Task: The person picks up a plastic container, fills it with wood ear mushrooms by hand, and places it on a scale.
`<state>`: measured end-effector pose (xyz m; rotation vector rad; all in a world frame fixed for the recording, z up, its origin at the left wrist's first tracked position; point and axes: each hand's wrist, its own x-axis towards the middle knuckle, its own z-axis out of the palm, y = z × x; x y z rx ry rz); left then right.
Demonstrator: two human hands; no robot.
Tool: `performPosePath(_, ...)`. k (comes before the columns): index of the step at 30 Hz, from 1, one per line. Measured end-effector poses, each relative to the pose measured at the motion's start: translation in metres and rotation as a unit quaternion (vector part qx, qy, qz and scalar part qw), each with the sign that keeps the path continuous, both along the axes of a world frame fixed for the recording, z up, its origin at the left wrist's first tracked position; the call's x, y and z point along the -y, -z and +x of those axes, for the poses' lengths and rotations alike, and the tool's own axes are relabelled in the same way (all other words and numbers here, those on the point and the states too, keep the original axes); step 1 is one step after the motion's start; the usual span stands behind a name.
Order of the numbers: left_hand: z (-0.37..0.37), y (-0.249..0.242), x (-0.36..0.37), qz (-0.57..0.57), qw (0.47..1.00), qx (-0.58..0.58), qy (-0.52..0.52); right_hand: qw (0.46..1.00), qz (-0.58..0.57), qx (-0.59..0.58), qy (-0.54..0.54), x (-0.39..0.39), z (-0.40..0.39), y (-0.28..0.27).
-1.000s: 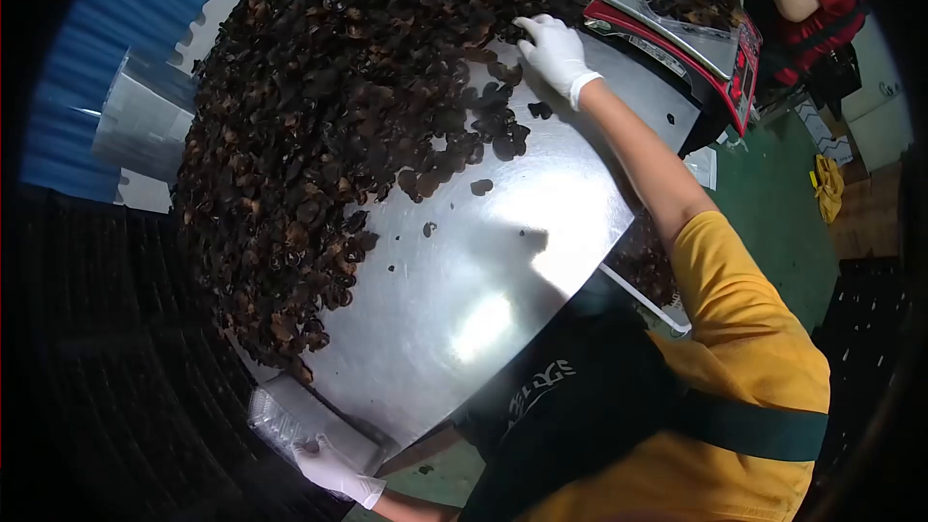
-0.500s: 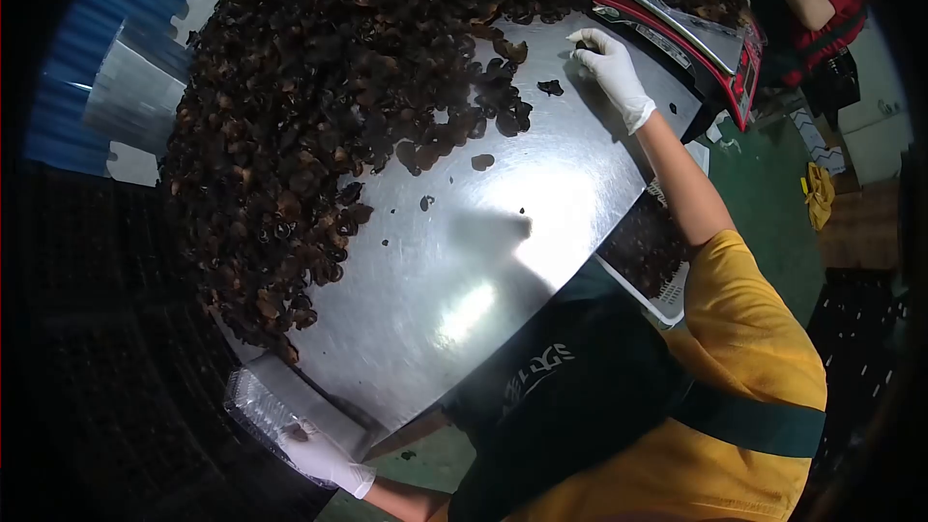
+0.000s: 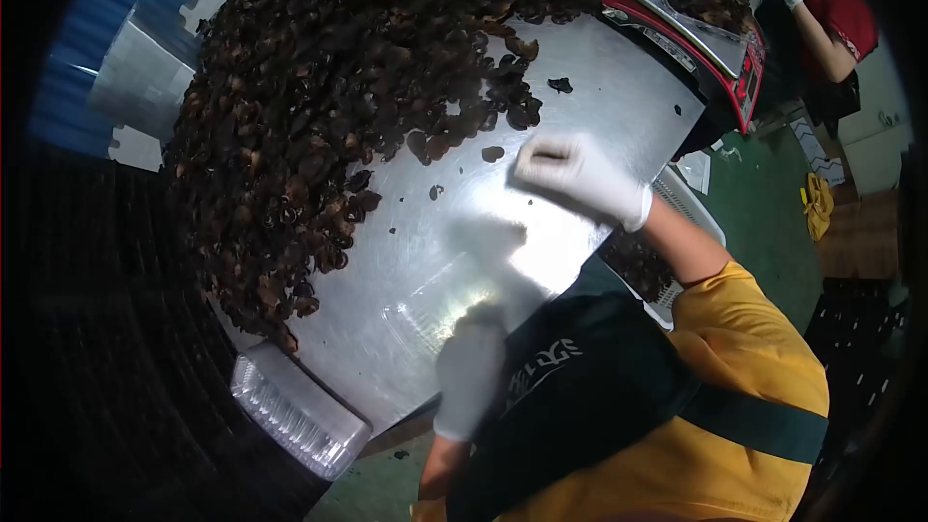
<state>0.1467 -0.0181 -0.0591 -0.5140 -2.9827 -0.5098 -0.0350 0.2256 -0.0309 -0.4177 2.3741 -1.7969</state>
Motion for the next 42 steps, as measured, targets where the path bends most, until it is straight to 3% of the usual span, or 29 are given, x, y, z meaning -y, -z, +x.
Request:
performPosePath(2, -0.003, 0.009, -0.011, 0.040, 0.996, 0.012, 0.083, 0.987, 0.096, -0.102, -0.079, 0.016, 0.023, 0.008)
performPosePath(4, -0.008, 0.006, -0.011, 0.056, 0.995, 0.006, 0.077, 0.978, 0.121, -0.117, -0.123, 0.031, 0.045, 0.010)
performPosePath(6, -0.009, 0.003, -0.006, 0.068, 0.996, 0.000, 0.065, 0.924, 0.269, -0.153, -0.224, 0.042, 0.044, 0.001)
performPosePath(7, -0.008, 0.001, -0.002, 0.056, 0.996, 0.028, 0.066, 0.955, 0.178, -0.136, -0.194, 0.042, 0.033, 0.015)
performPosePath(9, -0.003, -0.002, 0.001, 0.043, 0.995, 0.059, 0.063, 0.962, 0.140, -0.217, -0.093, 0.030, -0.001, 0.020)
performPosePath(10, -0.001, -0.003, 0.001, 0.041, 0.994, 0.080, 0.058, 0.929, 0.193, -0.314, -0.021, 0.018, -0.028, 0.001)
performPosePath(11, -0.001, -0.004, 0.000, 0.038, 0.993, 0.099, 0.055, 0.919, 0.219, -0.319, 0.073, 0.003, -0.064, 0.013)
performPosePath(12, -0.001, -0.003, 0.000, 0.038, 0.993, 0.097, 0.056, 0.898, 0.276, -0.299, 0.165, -0.010, -0.089, 0.020)
performPosePath(13, 0.000, -0.002, -0.001, 0.041, 0.993, 0.088, 0.060, 0.902, 0.318, -0.176, 0.233, -0.022, -0.115, 0.035)
performPosePath(14, 0.001, -0.001, -0.001, 0.045, 0.994, 0.080, 0.061, 0.875, 0.388, -0.165, 0.239, -0.037, -0.137, 0.051)
performPosePath(15, 0.001, -0.001, 0.000, 0.044, 0.994, 0.082, 0.055, 0.849, 0.438, -0.189, 0.227, -0.043, -0.147, 0.056)
performPosePath(20, -0.002, -0.009, 0.007, 0.096, 0.990, 0.080, 0.066, 0.883, 0.377, -0.199, 0.198, -0.050, -0.127, 0.029)
performPosePath(21, -0.007, -0.015, 0.009, 0.094, 0.990, 0.082, 0.061, 0.909, 0.349, -0.176, 0.148, -0.055, -0.105, 0.012)
performPosePath(23, -0.023, -0.028, 0.017, 0.188, 0.979, 0.073, 0.021, 0.895, 0.396, -0.204, 0.023, -0.083, -0.064, -0.003)
performPosePath(24, -0.033, -0.029, 0.021, 0.213, 0.976, 0.050, -0.004, 0.902, 0.412, -0.130, -0.023, -0.089, -0.032, -0.027)
performPosePath(25, -0.044, -0.035, 0.024, 0.235, 0.968, 0.073, -0.044, 0.870, 0.477, -0.086, -0.089, -0.114, -0.015, -0.029)
performPosePath(26, -0.057, -0.040, 0.027, 0.258, 0.958, 0.097, -0.084, 0.863, 0.491, -0.057, -0.102, -0.122, 0.004, -0.046)
performPosePath(27, -0.076, -0.031, 0.032, 0.262, 0.960, 0.063, -0.076, 0.821, 0.566, -0.022, -0.076, -0.124, 0.018, -0.062)
performPosePath(29, -0.121, -0.008, 0.030, 0.279, 0.959, 0.000, -0.052, 0.804, 0.592, -0.045, 0.012, -0.144, 0.028, -0.053)
performPosePath(30, -0.144, -0.001, 0.027, 0.291, 0.956, -0.030, -0.033, 0.805, 0.591, -0.043, 0.013, -0.141, 0.029, -0.049)
performPosePath(32, -0.173, 0.006, 0.011, 0.199, 0.978, 0.009, -0.056, 0.859, 0.496, -0.106, 0.062, -0.129, 0.025, -0.043)
performPosePath(38, -0.210, 0.047, -0.040, 0.216, 0.976, 0.001, -0.036, 0.878, 0.461, -0.128, 0.027, -0.100, 0.007, -0.054)
performPosePath(39, -0.197, 0.034, -0.059, 0.310, 0.947, 0.080, 0.022, 0.877, 0.459, -0.142, 0.025, -0.100, 0.001, -0.055)
performPosePath(41, -0.181, 0.023, -0.109, 0.335, 0.909, 0.127, 0.211, 0.887, 0.437, -0.145, 0.027, -0.097, -0.011, -0.056)
performPosePath(42, -0.158, 0.024, -0.148, 0.323, 0.892, 0.262, 0.178, 0.898, 0.414, -0.145, 0.027, -0.095, -0.017, -0.056)
